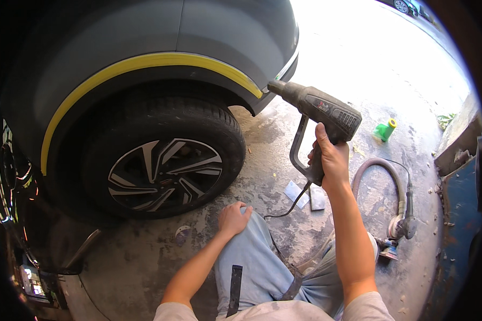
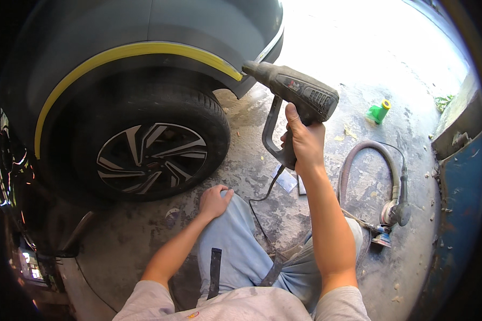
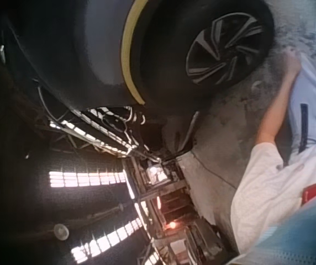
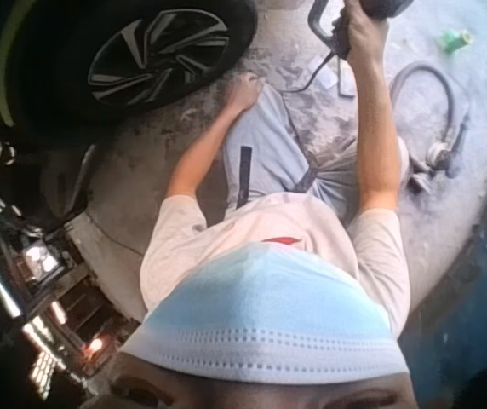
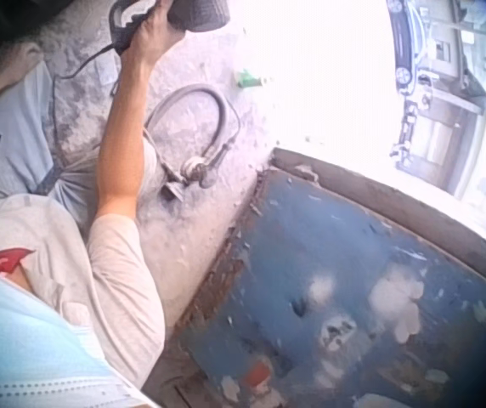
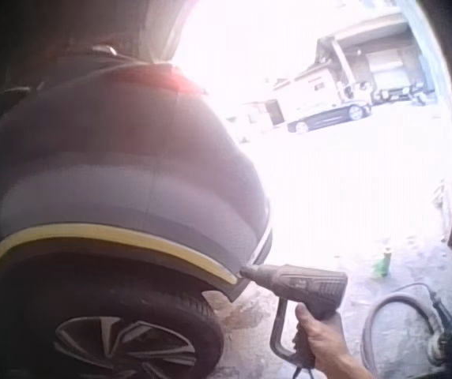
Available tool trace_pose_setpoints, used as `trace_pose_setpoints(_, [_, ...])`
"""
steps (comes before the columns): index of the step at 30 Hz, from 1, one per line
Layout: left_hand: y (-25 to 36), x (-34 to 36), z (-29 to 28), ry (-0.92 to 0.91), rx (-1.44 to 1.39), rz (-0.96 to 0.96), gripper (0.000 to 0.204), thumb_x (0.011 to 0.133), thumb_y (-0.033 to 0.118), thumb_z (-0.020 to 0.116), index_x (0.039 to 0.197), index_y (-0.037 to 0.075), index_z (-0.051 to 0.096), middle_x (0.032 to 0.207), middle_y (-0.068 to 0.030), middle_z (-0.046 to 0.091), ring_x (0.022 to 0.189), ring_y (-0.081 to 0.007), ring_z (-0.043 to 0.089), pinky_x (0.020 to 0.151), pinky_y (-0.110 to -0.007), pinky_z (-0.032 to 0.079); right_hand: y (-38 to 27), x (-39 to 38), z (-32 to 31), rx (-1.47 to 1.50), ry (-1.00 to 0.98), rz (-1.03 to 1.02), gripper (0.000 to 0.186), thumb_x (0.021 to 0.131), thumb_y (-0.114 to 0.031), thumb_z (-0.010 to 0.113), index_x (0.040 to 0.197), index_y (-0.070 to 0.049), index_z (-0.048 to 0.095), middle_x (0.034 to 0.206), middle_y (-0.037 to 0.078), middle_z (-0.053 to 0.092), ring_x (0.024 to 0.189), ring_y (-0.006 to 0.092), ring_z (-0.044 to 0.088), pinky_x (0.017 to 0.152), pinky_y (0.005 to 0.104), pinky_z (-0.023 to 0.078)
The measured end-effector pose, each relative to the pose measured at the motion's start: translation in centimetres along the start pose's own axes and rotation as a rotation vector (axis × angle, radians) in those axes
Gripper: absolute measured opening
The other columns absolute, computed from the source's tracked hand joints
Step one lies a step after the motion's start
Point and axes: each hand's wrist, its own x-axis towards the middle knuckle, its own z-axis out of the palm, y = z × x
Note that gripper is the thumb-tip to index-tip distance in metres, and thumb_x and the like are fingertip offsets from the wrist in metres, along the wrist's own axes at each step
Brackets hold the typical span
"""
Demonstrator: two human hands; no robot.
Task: The person removes a green protective sheet from a black car, then sits on the floor and uses a heat gun to apply heat to the rear wheel arch area. The person repeatedly moves the heat gun along the yellow masking tape line and touches the panel with their hand.
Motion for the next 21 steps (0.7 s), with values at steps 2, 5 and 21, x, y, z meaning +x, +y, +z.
trace_pose_setpoints(2, [0.6,0.1,0.0,-0.019,-0.008,0.011,0.042,0.091,0.043,0.063,0.109,0.006,0.073,0.108,-0.0179,0.073,0.103,-0.0357,0.068,0.093,-0.044,0.051,0.6,0.4,-0.7,-0.008,0.026,0.024,0.043,0.087,-0.045,0.079,0.092,-0.005,0.061,0.070,0.001,0.055,0.053,0.0127,0.057,0.049,0.0275,0.050])
trace_pose_setpoints(5, [1.4,0.1,0.0,-0.045,-0.003,0.006,0.042,0.091,0.043,0.063,0.110,0.006,0.073,0.110,-0.0174,0.072,0.105,-0.0354,0.067,0.093,-0.043,0.051,0.8,0.7,-0.9,0.001,0.044,0.032,0.043,0.087,-0.044,0.079,0.094,-0.006,0.062,0.070,0.001,0.054,0.053,0.0117,0.056,0.049,0.0269,0.049])
trace_pose_setpoints(21, [2.3,0.3,0.8,-0.048,0.052,-0.003,0.044,0.090,0.044,0.063,0.110,0.006,0.073,0.111,-0.0173,0.072,0.106,-0.0354,0.067,0.096,-0.043,0.049,-0.7,0.4,-1.6,-0.001,0.038,0.019,0.045,0.087,-0.047,0.078,0.092,-0.005,0.062,0.069,0.000,0.055,0.051,0.0113,0.056,0.047,0.0261,0.049])
